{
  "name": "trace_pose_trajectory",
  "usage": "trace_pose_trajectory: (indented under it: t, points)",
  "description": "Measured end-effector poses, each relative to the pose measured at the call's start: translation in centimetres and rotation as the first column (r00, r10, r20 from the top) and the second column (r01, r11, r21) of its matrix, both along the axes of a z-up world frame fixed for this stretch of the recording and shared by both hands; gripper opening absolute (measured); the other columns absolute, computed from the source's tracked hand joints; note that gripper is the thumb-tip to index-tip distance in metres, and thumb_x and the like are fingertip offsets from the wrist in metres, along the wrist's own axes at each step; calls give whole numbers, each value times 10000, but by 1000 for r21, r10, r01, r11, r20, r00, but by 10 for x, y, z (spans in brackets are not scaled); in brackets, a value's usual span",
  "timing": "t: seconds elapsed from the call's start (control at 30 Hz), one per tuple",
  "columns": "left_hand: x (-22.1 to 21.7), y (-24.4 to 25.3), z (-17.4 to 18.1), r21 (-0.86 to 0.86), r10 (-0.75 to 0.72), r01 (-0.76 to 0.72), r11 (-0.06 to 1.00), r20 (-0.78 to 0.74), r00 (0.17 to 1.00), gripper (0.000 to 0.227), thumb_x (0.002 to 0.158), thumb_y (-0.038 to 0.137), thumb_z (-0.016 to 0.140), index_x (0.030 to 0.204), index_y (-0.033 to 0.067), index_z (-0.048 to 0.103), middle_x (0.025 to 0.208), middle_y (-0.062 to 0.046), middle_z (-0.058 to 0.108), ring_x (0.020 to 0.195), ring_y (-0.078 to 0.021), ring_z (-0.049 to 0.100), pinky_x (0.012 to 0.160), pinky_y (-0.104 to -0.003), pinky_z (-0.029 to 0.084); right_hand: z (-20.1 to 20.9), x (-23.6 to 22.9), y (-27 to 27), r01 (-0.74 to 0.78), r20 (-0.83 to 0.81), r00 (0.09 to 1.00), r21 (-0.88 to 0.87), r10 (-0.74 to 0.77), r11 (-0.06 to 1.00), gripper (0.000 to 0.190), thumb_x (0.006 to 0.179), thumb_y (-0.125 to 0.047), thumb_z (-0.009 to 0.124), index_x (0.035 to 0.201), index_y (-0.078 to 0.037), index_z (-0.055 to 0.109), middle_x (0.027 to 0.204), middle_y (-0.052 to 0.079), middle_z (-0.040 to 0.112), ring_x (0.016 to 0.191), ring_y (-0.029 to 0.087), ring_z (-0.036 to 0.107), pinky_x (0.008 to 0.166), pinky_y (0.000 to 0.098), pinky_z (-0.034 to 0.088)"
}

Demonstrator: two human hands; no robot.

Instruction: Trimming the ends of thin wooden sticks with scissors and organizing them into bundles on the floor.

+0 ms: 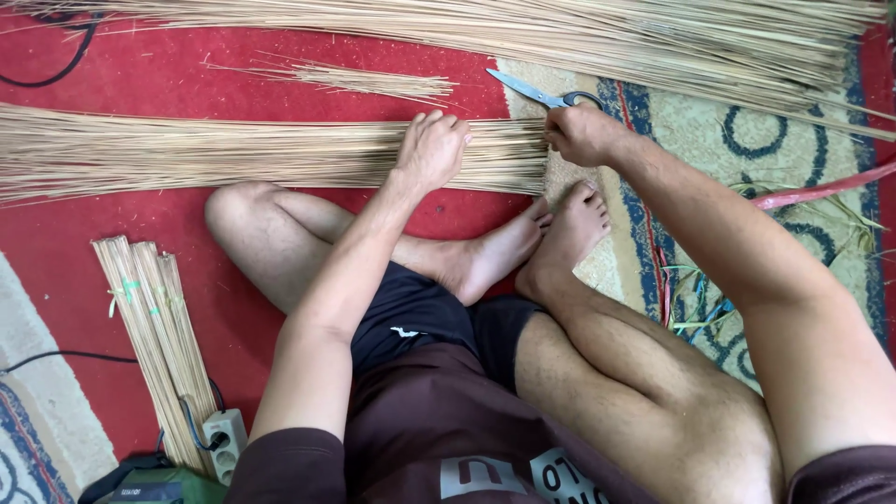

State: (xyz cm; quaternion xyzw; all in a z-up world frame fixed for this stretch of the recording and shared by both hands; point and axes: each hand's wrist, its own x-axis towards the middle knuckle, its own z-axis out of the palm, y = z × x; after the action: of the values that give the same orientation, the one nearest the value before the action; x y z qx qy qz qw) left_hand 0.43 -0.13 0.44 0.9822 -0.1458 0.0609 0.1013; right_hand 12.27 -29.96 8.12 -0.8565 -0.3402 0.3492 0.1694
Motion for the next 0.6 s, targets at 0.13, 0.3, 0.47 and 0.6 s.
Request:
trace_pose_trajectory:
  t: [0.13, 0.3, 0.47, 0.6]
  points:
    - [5, -7, -9, -16, 24, -24, 1000, 32, 999, 86, 871, 294, 644, 897, 216, 618, 817, 2, 618, 880, -215, 621, 762, -382, 477, 24, -3, 2, 3, -32, 999, 31, -2, 1000, 231, 993, -160, 640, 1129, 10, 717, 966, 159, 780, 1008, 397, 736, 894, 559, 578]
    - [14, -16, -5, -47, 38, -36, 998, 38, 999, 73, 845, 286, 635, 874, 225, 663, 799, 1, 607, 843, -239, 624, 735, -396, 508, 34, -3, -3, 87, -34, 996, 83, -84, 993, 271, 1011, -152, 654, 1195, 41, 698, 999, 196, 775, 1031, 432, 721, 895, 592, 561]
    - [25, -18, -25, 12, 74, -75, 997, 43, 996, 112, 849, 335, 630, 875, 251, 699, 809, 15, 613, 880, -216, 627, 771, -393, 499, 14, 3, -16, 244, -160, 962, 147, -220, 959, 261, 988, -154, 710, 1222, -42, 744, 924, 146, 775, 899, 272, 739, 839, 441, 585]
    - [40, -34, 81, 138, 60, -30, 990, -214, 975, 79, 796, 85, 640, 760, 77, 710, 788, -110, 666, 732, -226, 644, 755, -419, 537, 26, 9, -10, 382, -273, 902, 140, -335, 914, 182, 953, -33, 736, 1129, -17, 779, 853, 117, 761, 692, 171, 693, 641, 286, 581]
